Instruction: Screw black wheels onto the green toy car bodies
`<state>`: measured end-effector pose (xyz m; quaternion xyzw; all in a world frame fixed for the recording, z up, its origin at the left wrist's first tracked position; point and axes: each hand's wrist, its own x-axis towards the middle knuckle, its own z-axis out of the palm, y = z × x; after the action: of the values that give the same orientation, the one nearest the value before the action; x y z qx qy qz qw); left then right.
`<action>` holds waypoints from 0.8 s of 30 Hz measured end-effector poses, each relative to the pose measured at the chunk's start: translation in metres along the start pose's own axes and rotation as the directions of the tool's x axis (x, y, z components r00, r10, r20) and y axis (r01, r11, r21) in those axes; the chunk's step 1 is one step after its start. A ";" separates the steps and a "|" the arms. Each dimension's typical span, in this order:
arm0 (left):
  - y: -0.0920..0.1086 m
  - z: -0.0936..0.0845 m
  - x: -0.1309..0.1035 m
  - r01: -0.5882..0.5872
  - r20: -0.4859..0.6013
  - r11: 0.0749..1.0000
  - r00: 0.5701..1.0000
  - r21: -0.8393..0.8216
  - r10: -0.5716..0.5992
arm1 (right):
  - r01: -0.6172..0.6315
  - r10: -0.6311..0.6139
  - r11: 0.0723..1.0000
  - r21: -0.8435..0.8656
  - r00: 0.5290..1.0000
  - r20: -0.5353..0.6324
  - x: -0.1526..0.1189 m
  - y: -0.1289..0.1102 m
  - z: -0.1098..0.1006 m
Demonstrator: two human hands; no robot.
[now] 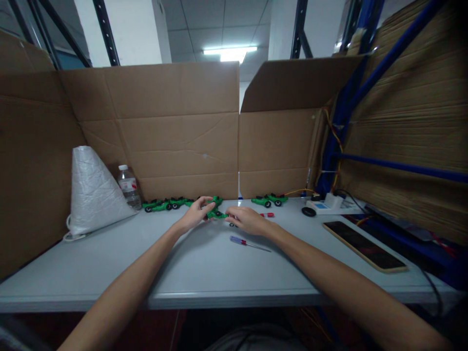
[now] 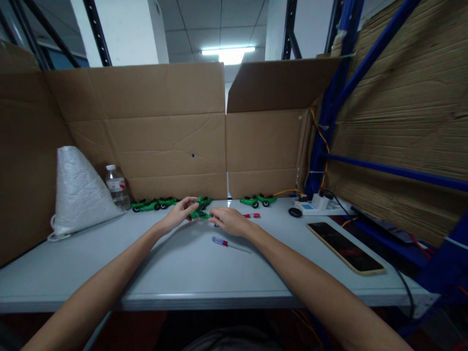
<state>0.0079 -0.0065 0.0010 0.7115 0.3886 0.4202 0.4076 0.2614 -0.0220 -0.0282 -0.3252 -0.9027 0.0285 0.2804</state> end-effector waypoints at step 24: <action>0.003 0.004 -0.002 0.002 0.029 0.998 1.000 -0.062 -0.001 | -0.108 0.107 0.993 -0.050 0.994 -0.026 0.001 -0.003 -0.004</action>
<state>0.0113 -0.0099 0.0020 0.7043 0.3701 0.4213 0.4353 0.2617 -0.0246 -0.0236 -0.3806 -0.8810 0.0163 0.2806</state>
